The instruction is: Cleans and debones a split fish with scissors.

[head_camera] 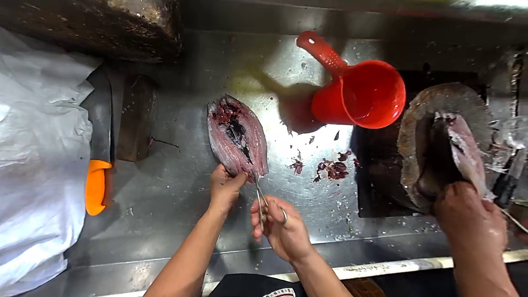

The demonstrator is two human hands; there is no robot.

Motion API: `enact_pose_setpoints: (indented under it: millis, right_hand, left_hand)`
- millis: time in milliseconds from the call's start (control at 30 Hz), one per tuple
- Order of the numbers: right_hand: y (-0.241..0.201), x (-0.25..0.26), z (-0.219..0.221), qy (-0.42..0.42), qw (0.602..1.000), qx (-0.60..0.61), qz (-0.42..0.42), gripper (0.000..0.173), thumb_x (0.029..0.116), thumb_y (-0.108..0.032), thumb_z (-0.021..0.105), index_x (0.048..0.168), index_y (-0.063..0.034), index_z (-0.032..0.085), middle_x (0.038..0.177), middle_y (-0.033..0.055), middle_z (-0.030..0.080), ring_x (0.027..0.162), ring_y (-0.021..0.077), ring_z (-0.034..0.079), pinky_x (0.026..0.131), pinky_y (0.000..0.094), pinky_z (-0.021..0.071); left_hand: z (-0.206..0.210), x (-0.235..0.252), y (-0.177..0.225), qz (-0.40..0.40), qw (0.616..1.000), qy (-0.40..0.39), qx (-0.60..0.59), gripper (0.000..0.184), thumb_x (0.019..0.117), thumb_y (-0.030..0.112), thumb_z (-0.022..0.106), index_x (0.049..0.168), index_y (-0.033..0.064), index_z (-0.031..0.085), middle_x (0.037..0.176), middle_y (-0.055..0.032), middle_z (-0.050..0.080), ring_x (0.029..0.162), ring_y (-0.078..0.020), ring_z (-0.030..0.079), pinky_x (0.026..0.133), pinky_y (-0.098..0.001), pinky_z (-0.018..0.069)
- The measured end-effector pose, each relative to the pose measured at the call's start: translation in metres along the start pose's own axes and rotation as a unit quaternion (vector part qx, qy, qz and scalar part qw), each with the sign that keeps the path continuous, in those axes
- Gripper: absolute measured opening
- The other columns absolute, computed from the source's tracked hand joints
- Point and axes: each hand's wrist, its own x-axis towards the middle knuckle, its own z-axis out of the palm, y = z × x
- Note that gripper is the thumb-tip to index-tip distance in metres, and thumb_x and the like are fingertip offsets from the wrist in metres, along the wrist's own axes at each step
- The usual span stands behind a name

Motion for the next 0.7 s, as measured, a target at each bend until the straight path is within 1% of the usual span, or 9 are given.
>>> enact_pose_setpoints:
  millis: [100,267,333,433,467,500,567,600,700]
  right_hand:
    - [-0.002,0.005,0.001,0.039,0.999,0.021,0.016,0.036,0.1002,-0.039,0.064,0.096,-0.0041,0.071,0.074,0.0043,0.067,0.058,0.0099,0.064,0.053,0.0264,0.0571]
    - [-0.011,-0.019,0.004,0.003,0.999,0.004,-0.043,0.037,0.0991,-0.038,0.067,0.101,-0.0011,0.072,0.076,0.0057,0.068,0.058,0.01,0.064,0.053,0.026,0.0575]
    - [-0.02,-0.03,0.003,-0.034,0.994,-0.056,-0.09,0.033,0.0974,-0.037,0.07,0.105,-0.0045,0.072,0.077,0.0032,0.068,0.06,0.0084,0.064,0.054,0.0247,0.0568]
    - [-0.051,-0.048,-0.001,-0.133,0.974,-0.128,-0.13,0.034,0.0932,-0.043,0.074,0.11,-0.0136,0.072,0.083,-0.0004,0.069,0.068,0.0083,0.065,0.059,0.0245,0.057]
    - [-0.057,-0.047,-0.008,-0.154,0.972,-0.122,-0.128,0.037,0.0929,-0.049,0.071,0.109,-0.0153,0.071,0.084,-0.0002,0.069,0.07,0.0098,0.066,0.061,0.0263,0.0568]
    - [-0.054,-0.044,-0.017,-0.134,0.98,-0.093,-0.112,0.046,0.0922,-0.06,0.065,0.108,-0.0173,0.071,0.086,0.0002,0.07,0.072,0.012,0.067,0.062,0.0294,0.0576]
    - [-0.036,-0.032,-0.031,0.001,0.999,-0.005,-0.04,0.069,0.0866,-0.079,0.052,0.107,-0.0171,0.074,0.095,0.0052,0.074,0.079,0.019,0.073,0.063,0.0376,0.0619]
    - [-0.027,-0.028,-0.033,0.03,0.999,0.009,-0.008,0.075,0.0864,-0.082,0.048,0.109,-0.0157,0.074,0.101,0.0078,0.074,0.085,0.0228,0.074,0.067,0.0425,0.0632]
    - [-0.003,-0.022,-0.019,-0.049,0.998,0.039,0.022,0.072,0.0939,-0.072,0.05,0.119,-0.0074,0.069,0.11,0.0148,0.072,0.093,0.0286,0.073,0.083,0.0475,0.0619]
  left_hand:
    - [-0.001,0.001,0.001,0.014,1.0,-0.016,-0.008,0.04,0.0748,-0.009,0.076,0.112,-0.0082,0.061,0.094,-0.0173,0.074,0.084,-0.023,0.075,0.074,-0.0371,0.0647]
    - [0.004,-0.003,0.003,0.005,0.999,-0.028,-0.026,0.042,0.0727,-0.013,0.076,0.11,-0.0068,0.06,0.093,-0.0162,0.074,0.08,-0.022,0.074,0.072,-0.0357,0.0644]
    - [0.002,-0.002,0.0,0.003,0.999,-0.031,-0.015,0.043,0.0742,-0.012,0.076,0.114,-0.0074,0.06,0.097,-0.0173,0.074,0.087,-0.0236,0.075,0.076,-0.0375,0.0649]
    - [0.001,-0.003,0.003,0.004,1.0,-0.014,0.02,0.041,0.0766,-0.009,0.076,0.115,-0.0066,0.06,0.097,-0.0162,0.075,0.087,-0.0221,0.075,0.076,-0.0366,0.0645]
    - [0.001,-0.002,0.006,0.011,0.999,-0.012,0.032,0.04,0.0769,-0.007,0.076,0.114,-0.006,0.061,0.097,-0.0155,0.075,0.086,-0.0215,0.075,0.075,-0.0363,0.0647]
    - [0.002,-0.002,0.008,0.015,0.999,-0.007,0.038,0.038,0.0776,-0.005,0.076,0.113,-0.0057,0.063,0.096,-0.0153,0.075,0.085,-0.0215,0.075,0.074,-0.0366,0.0651]
    - [0.005,-0.003,0.009,0.007,0.999,0.011,0.037,0.032,0.0812,-0.002,0.078,0.109,-0.0055,0.064,0.092,-0.0161,0.074,0.08,-0.023,0.075,0.068,-0.0384,0.0656]
    - [0.006,-0.003,0.01,-0.002,0.999,0.016,0.036,0.029,0.0821,-0.002,0.077,0.108,-0.0058,0.065,0.091,-0.0166,0.074,0.078,-0.024,0.075,0.066,-0.0394,0.0656]
    - [0.001,0.001,0.014,-0.031,0.999,0.005,0.024,0.021,0.0859,-0.006,0.071,0.105,-0.0075,0.064,0.09,-0.0179,0.073,0.077,-0.0262,0.075,0.067,-0.0417,0.0657]
